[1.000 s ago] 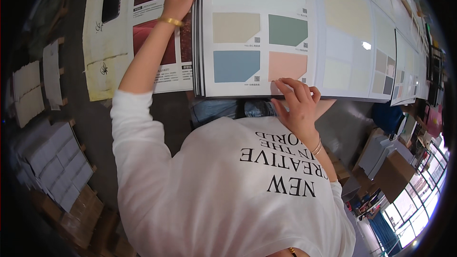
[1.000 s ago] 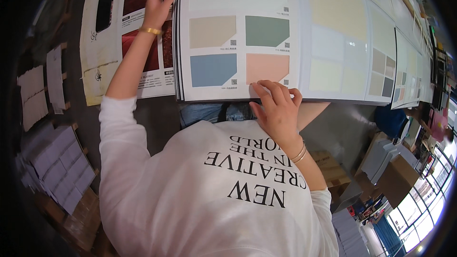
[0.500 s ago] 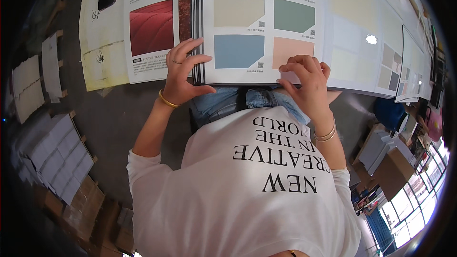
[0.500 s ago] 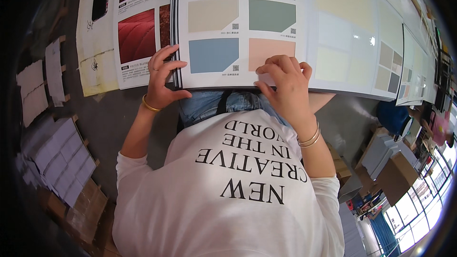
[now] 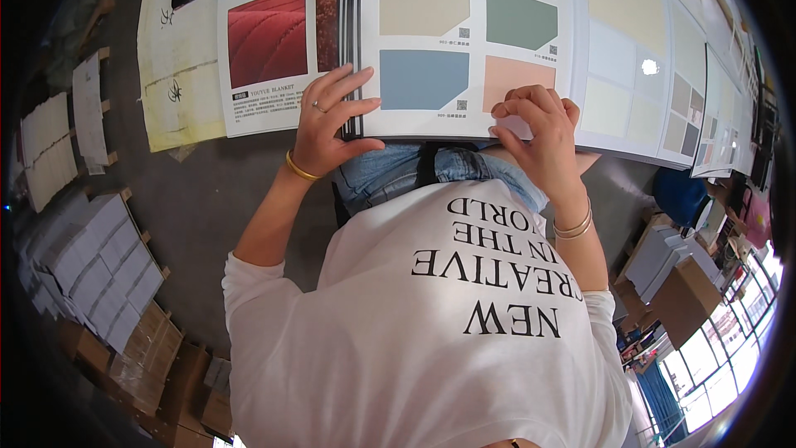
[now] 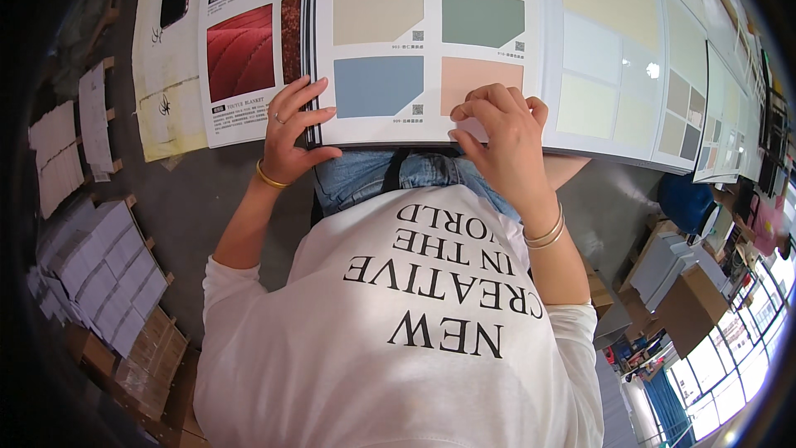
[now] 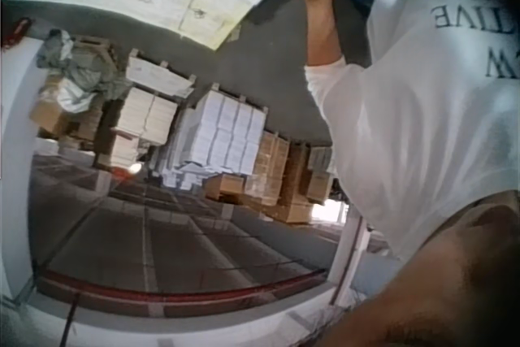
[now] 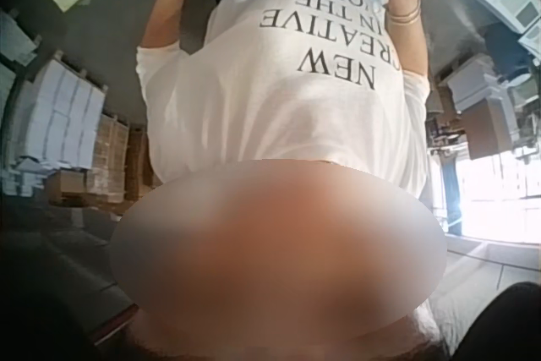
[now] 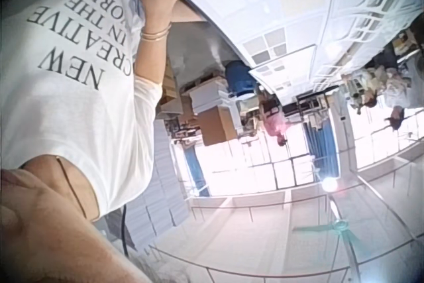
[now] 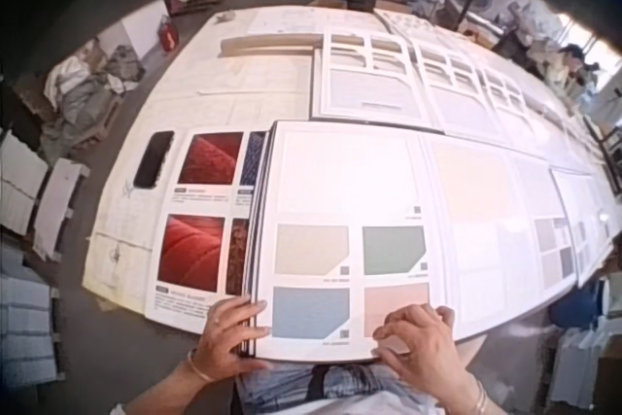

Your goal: Organizing and checking color swatch samples in a binder.

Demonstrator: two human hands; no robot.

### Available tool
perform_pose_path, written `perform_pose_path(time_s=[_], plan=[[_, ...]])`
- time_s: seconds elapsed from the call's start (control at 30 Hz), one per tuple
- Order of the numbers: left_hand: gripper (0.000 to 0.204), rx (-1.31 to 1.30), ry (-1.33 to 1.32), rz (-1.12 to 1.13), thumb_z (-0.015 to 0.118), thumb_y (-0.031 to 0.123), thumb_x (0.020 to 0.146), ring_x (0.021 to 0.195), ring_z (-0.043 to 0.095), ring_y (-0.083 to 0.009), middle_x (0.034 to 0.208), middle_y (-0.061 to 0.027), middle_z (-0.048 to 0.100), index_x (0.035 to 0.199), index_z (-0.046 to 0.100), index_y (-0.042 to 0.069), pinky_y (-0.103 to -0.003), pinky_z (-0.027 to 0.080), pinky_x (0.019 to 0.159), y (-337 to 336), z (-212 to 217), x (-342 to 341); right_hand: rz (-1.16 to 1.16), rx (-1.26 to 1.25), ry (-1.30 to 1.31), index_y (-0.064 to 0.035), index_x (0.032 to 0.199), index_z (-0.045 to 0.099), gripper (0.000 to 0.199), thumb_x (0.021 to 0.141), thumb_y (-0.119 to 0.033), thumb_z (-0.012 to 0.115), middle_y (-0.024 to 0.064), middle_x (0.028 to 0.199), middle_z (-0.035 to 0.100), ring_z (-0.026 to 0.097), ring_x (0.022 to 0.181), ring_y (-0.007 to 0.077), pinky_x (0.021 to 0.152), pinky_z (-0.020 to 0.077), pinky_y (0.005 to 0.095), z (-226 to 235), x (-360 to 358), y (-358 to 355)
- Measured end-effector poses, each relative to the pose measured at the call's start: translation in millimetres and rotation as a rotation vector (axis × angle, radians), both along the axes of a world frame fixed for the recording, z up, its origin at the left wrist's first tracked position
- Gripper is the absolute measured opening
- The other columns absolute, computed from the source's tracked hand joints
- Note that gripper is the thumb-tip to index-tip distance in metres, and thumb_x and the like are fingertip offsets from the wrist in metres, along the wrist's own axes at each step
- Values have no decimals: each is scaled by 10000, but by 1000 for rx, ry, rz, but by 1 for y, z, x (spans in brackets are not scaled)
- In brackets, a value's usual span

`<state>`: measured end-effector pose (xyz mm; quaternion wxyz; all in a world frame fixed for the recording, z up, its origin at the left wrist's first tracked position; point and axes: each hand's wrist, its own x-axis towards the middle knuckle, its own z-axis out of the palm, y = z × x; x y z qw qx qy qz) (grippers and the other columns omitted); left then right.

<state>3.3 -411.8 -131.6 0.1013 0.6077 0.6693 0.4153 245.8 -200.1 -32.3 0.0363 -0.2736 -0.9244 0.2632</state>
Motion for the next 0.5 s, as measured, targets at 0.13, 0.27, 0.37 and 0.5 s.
perform_pose_path(time_s=[0.13, 0.27, 0.37, 0.5], plan=[[522, 12, -7, 4, 782, 563, 772, 1320, 519, -338, 1382, -92, 626, 1085, 719, 150, -445, 380, 1098, 1, -1, 1, -5, 3, 16, -126, 883, 709, 221, 705, -76, 830, -11, 949, 616, 571, 914, 208, 896, 332, 426, -1, -2, 1], [520, 24, -13, 8, 789, 557, 768, 1307, 534, -358, 1369, -101, 634, 1068, 718, 137, -456, 413, 1091, 1, -2, 1, -9, -1, 9, -126, 882, 711, 217, 706, -81, 831, -12, 947, 618, 570, 906, 210, 887, 330, 418, -3, -2, 1], [516, 27, -15, 8, 795, 551, 765, 1306, 536, -366, 1370, -105, 634, 1057, 717, 133, -460, 421, 1090, 1, -2, 1, -13, -5, 14, -126, 882, 714, 214, 707, -83, 830, -14, 940, 618, 569, 902, 209, 881, 328, 414, -4, -1, 1], [511, 32, -21, 3, 798, 548, 762, 1309, 533, -368, 1372, -109, 632, 1049, 715, 133, -461, 421, 1091, 1, -3, 2, -21, -13, -2, -138, 880, 712, 207, 715, -93, 828, -27, 945, 626, 571, 916, 190, 885, 313, 390, -4, -1, 1]])
